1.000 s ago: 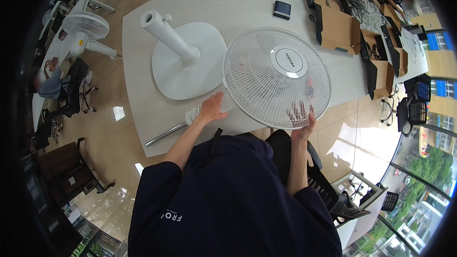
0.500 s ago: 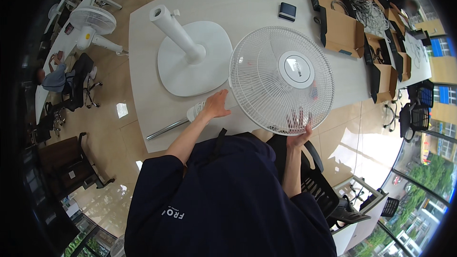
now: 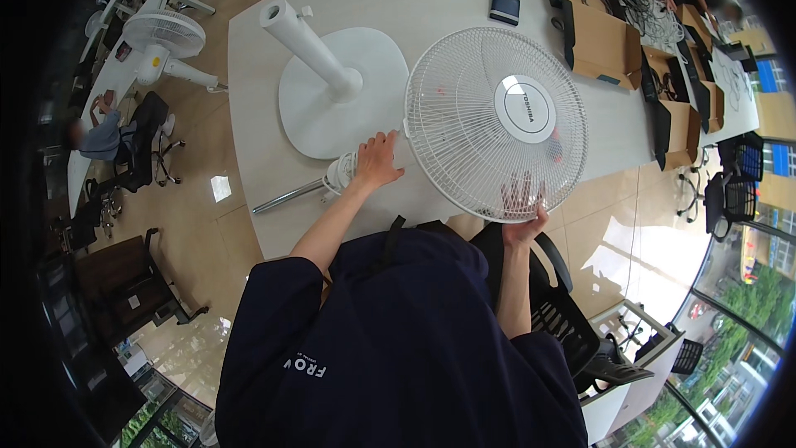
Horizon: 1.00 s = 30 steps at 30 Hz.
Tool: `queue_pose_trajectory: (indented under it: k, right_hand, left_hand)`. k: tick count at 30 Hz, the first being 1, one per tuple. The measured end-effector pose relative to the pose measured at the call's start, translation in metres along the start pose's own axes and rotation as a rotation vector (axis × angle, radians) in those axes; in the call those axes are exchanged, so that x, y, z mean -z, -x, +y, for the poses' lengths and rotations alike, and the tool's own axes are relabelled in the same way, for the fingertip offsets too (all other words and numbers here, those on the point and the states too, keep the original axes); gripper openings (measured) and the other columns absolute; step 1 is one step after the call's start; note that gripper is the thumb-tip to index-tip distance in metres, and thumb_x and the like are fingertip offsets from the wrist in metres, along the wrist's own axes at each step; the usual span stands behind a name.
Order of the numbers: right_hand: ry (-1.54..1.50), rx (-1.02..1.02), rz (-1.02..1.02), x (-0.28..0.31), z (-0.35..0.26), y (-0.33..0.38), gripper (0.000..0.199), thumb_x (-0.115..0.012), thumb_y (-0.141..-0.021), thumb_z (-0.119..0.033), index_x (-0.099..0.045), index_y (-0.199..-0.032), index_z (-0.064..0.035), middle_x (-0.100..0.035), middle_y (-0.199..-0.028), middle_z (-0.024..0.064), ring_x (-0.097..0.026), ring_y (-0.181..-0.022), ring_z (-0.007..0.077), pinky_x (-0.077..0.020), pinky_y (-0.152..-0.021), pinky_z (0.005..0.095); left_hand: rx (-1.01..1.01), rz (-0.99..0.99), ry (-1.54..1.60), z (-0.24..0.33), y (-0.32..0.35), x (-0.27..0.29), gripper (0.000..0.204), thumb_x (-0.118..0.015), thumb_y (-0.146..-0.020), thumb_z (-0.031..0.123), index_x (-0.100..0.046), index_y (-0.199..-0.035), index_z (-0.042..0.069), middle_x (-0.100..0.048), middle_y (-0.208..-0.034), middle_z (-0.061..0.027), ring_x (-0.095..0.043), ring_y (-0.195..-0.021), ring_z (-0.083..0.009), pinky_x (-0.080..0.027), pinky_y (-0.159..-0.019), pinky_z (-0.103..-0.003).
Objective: Disassemble a pedestal fan by removing the grille, blade, and motor housing components using a screwdriver.
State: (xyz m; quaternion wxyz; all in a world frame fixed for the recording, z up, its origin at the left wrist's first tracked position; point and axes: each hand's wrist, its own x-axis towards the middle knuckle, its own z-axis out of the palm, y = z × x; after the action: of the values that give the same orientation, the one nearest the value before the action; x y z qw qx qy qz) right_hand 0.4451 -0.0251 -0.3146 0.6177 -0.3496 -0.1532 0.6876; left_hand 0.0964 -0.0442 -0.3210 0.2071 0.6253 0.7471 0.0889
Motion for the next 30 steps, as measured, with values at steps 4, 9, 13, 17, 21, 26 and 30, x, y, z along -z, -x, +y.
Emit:
queue_pose_trajectory:
  k: [4,9,13,17,21,26,30]
  right_hand:
    - [0.095,-0.027,-0.026,-0.003,-0.015,-0.007,0.078,-0.058,-0.085,-0.043,-0.033,-0.152,-0.0134,-0.047,-0.148,0.0105,-0.047,-0.134,0.0317,-0.0389,-0.111,0.0550]
    - [0.192,-0.059,-0.067,-0.015,-0.024,-0.022,0.082,-0.059,-0.085,-0.046,-0.030,-0.154,-0.0133,-0.045,-0.149,0.0107,-0.043,-0.137,0.0320,-0.0356,-0.111,0.0570]
    - [0.204,-0.084,-0.088,-0.023,-0.032,-0.028,0.083,-0.060,-0.086,-0.046,-0.028,-0.155,-0.0127,-0.045,-0.148,0.0116,-0.044,-0.136,0.0324,-0.0366,-0.111,0.0566]
    - [0.171,-0.114,-0.039,-0.036,-0.034,-0.033,0.075,-0.060,-0.086,-0.043,-0.035,-0.150,-0.0112,-0.050,-0.142,0.0120,-0.048,-0.131,0.0324,-0.0392,-0.109,0.0555]
    - [0.123,-0.157,-0.021,-0.053,-0.032,-0.044,0.060,-0.061,-0.086,-0.037,-0.047,-0.137,-0.0075,-0.058,-0.131,0.0110,-0.053,-0.124,0.0314,-0.0419,-0.106,0.0551]
    - [0.151,-0.185,0.000,-0.064,-0.037,-0.049,0.057,-0.062,-0.086,-0.035,-0.049,-0.133,-0.0055,-0.059,-0.128,0.0110,-0.054,-0.123,0.0312,-0.0420,-0.106,0.0542]
    - [0.145,-0.176,-0.028,-0.064,-0.040,-0.050,0.059,-0.063,-0.086,-0.035,-0.047,-0.135,-0.0050,-0.057,-0.129,0.0110,-0.053,-0.124,0.0310,-0.0416,-0.106,0.0543]
  left_hand:
    - [0.097,0.033,0.028,0.005,0.006,-0.005,0.077,-0.087,-0.063,0.025,-0.052,-0.129,0.006,-0.055,-0.112,-0.0132,-0.056,-0.106,-0.0314,-0.043,-0.089,-0.044]
    - [0.117,0.106,0.070,0.003,0.009,-0.012,0.079,-0.087,-0.063,0.025,-0.053,-0.131,0.007,-0.056,-0.113,-0.0129,-0.057,-0.106,-0.0308,-0.042,-0.092,-0.044]
    - [0.149,0.132,0.055,0.006,0.013,-0.020,0.080,-0.083,-0.065,0.027,-0.050,-0.135,0.008,-0.056,-0.114,-0.0125,-0.056,-0.109,-0.0318,-0.040,-0.096,-0.045]
    - [0.178,0.318,-0.062,0.006,0.021,-0.023,0.080,-0.083,-0.065,0.027,-0.049,-0.136,0.008,-0.057,-0.114,-0.0121,-0.055,-0.113,-0.0316,-0.039,-0.098,-0.046]
    - [0.223,0.102,0.027,-0.023,0.025,-0.023,0.084,-0.084,-0.067,0.030,-0.047,-0.138,0.007,-0.056,-0.121,-0.0131,-0.052,-0.120,-0.0279,-0.034,-0.105,-0.050]
    - [0.161,0.177,0.184,-0.040,0.033,-0.019,0.076,-0.082,-0.070,0.028,-0.050,-0.135,0.005,-0.059,-0.121,-0.0127,-0.055,-0.119,-0.0315,-0.038,-0.105,-0.047]
    - [0.251,0.343,0.729,-0.070,0.057,-0.015,0.055,-0.074,-0.079,0.018,-0.055,-0.127,0.001,-0.061,-0.119,-0.0152,-0.060,-0.113,-0.0309,-0.046,-0.098,-0.039]
